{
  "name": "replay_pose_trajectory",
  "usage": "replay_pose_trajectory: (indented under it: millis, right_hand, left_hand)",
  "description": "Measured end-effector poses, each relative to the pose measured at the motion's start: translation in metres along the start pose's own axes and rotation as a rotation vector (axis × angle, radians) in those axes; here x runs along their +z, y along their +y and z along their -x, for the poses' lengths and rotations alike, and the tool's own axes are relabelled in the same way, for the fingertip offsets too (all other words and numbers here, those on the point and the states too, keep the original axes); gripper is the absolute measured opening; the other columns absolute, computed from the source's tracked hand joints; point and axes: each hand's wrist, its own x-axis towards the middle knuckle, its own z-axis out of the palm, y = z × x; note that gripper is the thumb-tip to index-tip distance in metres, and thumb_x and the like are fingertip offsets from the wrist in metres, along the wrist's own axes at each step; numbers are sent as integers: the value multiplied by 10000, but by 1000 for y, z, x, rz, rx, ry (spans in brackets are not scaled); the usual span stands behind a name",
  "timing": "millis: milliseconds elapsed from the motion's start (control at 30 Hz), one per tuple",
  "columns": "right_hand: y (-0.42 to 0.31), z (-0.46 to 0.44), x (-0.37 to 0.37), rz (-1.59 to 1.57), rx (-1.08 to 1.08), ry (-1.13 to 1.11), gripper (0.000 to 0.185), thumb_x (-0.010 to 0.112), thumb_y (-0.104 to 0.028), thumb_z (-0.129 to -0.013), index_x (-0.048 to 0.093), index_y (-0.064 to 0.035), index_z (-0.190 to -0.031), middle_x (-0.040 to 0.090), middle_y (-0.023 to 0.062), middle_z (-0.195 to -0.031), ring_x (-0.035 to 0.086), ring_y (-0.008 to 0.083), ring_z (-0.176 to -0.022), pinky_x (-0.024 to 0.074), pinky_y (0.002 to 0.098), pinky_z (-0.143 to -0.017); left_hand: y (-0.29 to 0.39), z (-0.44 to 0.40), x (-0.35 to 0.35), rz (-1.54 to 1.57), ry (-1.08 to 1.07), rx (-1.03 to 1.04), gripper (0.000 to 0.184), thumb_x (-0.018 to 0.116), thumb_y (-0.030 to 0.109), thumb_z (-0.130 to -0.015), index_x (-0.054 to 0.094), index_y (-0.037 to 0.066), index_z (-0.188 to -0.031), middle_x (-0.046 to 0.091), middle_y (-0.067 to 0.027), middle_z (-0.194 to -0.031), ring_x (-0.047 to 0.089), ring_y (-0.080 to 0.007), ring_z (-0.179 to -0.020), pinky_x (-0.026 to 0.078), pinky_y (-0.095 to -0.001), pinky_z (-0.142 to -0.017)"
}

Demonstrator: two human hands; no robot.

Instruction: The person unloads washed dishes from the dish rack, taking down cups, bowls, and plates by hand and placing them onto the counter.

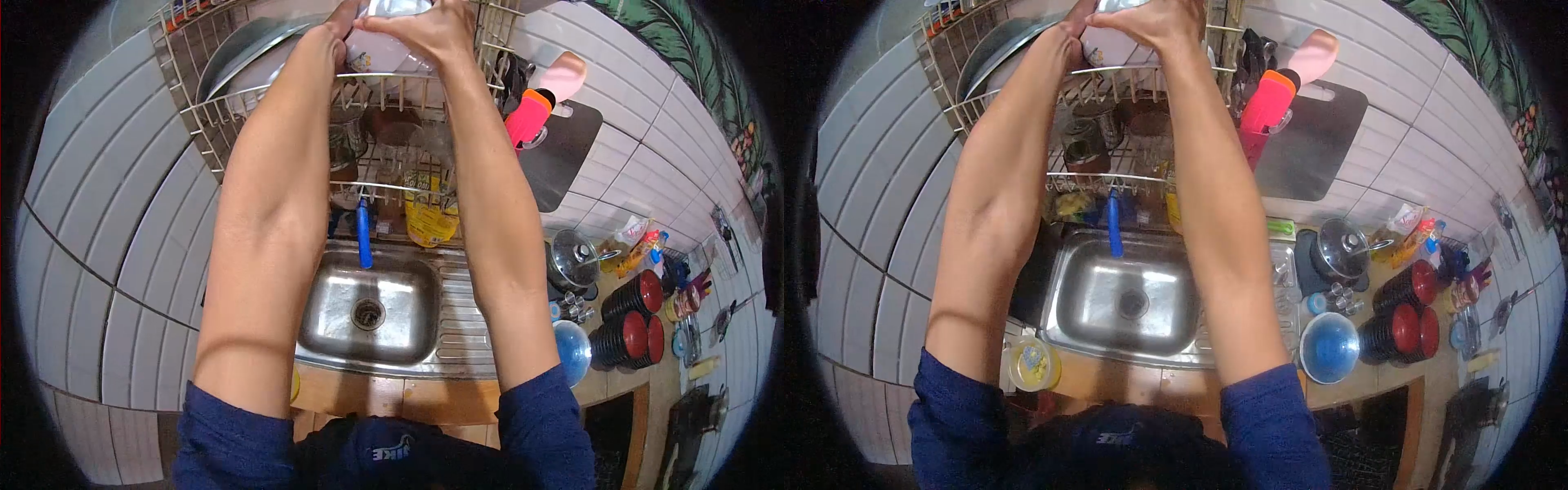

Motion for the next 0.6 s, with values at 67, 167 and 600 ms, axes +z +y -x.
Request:
replay_pose_trajectory:
  millis: [67, 167, 600]
  right_hand:
    - [6, -4, 11, 131, -46, 113, 946, 783, -673, -410, 655, 29, -1031, 653, 247, -992, 641, 302, -965, 513, 384, -846]
    - [7, -3, 8, 119, -47, 172, 963, 780, -681, -404, 652, 52, -1016, 649, 255, -997, 639, 313, -961, 508, 391, -849]
    - [2, -5, 4, -20, 191, 172, 1046, 812, -653, -423, 560, 61, -1144, 626, 232, -1073, 610, 331, -1013, 499, 381, -860]
  left_hand:
    - [3, -6, -2, 19, -9, 21, 667, 390, 648, -842, 510, 130, -1244, 616, -130, -1119, 602, -320, -949, 439, -537, -831]
    - [1, -7, -7, 39, -37, 48, 675, 378, 648, -847, 500, 127, -1259, 612, -132, -1133, 602, -322, -962, 437, -534, -848]
    - [-1, 3, 3, 130, -195, 193, 712, 326, 649, -868, 459, 117, -1324, 595, -142, -1191, 601, -330, -1020, 432, -524, -926]
